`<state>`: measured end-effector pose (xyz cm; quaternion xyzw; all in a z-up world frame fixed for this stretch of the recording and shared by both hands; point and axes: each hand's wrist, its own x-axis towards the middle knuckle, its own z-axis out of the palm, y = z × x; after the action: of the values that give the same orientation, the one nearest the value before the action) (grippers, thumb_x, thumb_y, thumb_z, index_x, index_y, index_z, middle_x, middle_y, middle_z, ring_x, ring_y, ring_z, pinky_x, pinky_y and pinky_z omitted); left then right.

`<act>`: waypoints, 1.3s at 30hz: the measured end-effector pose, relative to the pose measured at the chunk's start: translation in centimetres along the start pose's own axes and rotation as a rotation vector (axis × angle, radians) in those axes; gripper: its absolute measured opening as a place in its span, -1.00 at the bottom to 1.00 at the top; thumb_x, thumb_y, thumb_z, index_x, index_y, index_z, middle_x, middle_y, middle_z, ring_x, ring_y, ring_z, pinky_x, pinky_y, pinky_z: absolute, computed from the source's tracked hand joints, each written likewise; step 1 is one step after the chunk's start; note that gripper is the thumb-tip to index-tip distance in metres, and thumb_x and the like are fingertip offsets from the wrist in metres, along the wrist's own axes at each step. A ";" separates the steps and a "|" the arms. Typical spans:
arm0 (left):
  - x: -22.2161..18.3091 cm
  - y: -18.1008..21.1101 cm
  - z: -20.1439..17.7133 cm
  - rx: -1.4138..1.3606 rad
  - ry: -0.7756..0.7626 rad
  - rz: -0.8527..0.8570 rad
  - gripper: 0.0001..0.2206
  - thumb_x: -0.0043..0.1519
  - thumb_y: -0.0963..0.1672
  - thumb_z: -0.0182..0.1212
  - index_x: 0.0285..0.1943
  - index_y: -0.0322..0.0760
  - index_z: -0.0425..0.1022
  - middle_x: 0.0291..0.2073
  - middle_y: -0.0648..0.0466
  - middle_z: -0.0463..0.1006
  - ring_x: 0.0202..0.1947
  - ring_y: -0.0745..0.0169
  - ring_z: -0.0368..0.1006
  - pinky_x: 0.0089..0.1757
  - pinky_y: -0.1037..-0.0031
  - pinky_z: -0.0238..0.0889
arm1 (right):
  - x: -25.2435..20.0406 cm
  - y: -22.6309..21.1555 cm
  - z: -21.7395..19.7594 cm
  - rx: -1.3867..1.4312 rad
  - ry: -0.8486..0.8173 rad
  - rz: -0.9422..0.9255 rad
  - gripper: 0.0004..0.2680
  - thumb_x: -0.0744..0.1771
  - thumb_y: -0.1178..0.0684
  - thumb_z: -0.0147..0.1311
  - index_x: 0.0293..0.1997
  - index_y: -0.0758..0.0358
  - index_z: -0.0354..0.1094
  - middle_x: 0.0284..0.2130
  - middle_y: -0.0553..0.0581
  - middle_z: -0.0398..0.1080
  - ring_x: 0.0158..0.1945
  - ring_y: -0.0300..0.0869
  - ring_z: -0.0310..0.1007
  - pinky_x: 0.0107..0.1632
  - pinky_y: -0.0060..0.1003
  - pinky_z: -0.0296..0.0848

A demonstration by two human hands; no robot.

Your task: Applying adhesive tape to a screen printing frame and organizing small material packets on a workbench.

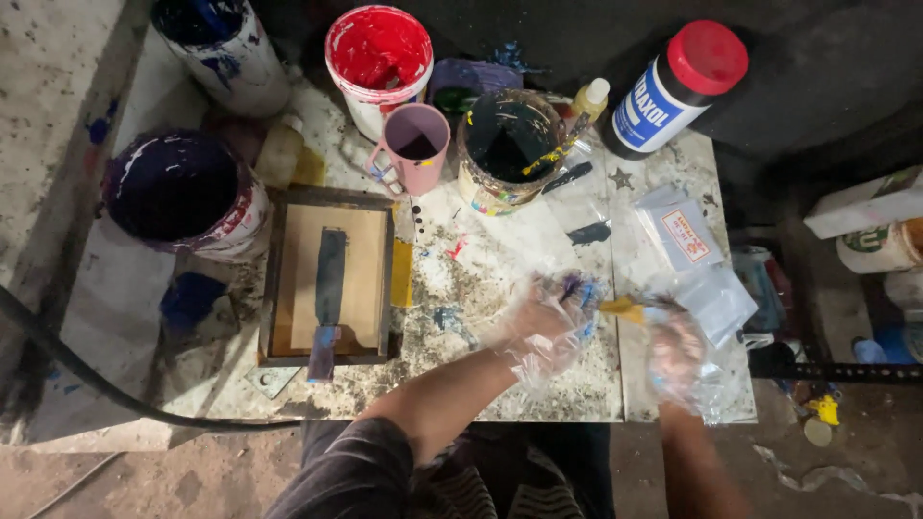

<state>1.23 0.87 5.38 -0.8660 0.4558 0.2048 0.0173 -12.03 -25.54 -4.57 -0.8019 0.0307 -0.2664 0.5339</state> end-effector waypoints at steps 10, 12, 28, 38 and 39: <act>-1.9 0.4 -3.7 -0.076 -0.050 0.159 -0.56 0.39 -0.01 -0.39 0.46 -0.13 -0.09 0.23 0.10 0.13 0.34 -0.04 -0.02 0.35 -0.25 -0.41 | 14.9 -13.7 5.6 0.192 0.192 0.238 -0.98 0.32 0.21 0.24 -0.27 0.32 0.51 -0.51 0.01 0.35 -0.40 -0.31 0.45 -0.25 -0.61 0.41; -2.1 0.4 -3.9 -0.087 -0.045 0.142 -0.52 0.38 0.01 -0.45 0.50 -0.09 -0.21 0.34 0.11 -0.02 0.40 -0.07 -0.17 0.34 -0.26 -0.47 | 14.3 -9.6 3.8 -0.310 0.115 -0.011 -0.91 0.28 0.12 0.43 -0.29 0.21 0.57 -0.50 0.02 0.45 -0.34 -0.27 0.48 -0.18 -0.47 0.44; 3.3 2.1 5.2 1.098 -0.062 -0.224 -0.39 0.30 0.19 -0.43 0.58 0.23 -0.19 0.55 0.28 -0.12 0.53 0.01 -0.26 0.33 -0.17 -0.37 | -3.2 16.3 -2.9 -1.423 0.087 -1.042 -0.82 0.31 0.14 0.08 -0.04 0.18 0.54 0.15 0.11 0.48 0.19 0.04 0.46 0.16 0.21 0.46; 4.5 3.1 8.5 1.968 -0.274 -0.628 -0.36 0.28 0.23 -0.41 0.58 0.29 -0.27 0.56 0.29 -0.15 0.55 0.01 -0.31 0.34 -0.18 -0.42 | 1.4 2.3 0.8 -1.117 0.238 -0.536 -0.97 0.32 0.08 0.26 -0.25 0.11 0.54 -0.33 0.03 0.48 -0.27 -0.01 0.53 -0.15 -0.16 0.54; 4.6 3.1 9.0 1.968 -0.277 -0.624 -0.36 0.28 0.23 -0.41 0.58 0.29 -0.27 0.56 0.29 -0.15 0.55 0.01 -0.31 0.34 -0.18 -0.42 | 1.3 2.9 0.6 -1.116 0.235 -0.532 -0.97 0.32 0.08 0.26 -0.25 0.11 0.54 -0.33 0.03 0.48 -0.27 -0.01 0.53 -0.15 -0.16 0.54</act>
<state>-1.97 -2.55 -4.04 -0.5176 0.1714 -0.1734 0.8201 -9.96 -26.71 -6.75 -0.9053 0.0232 -0.4204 -0.0567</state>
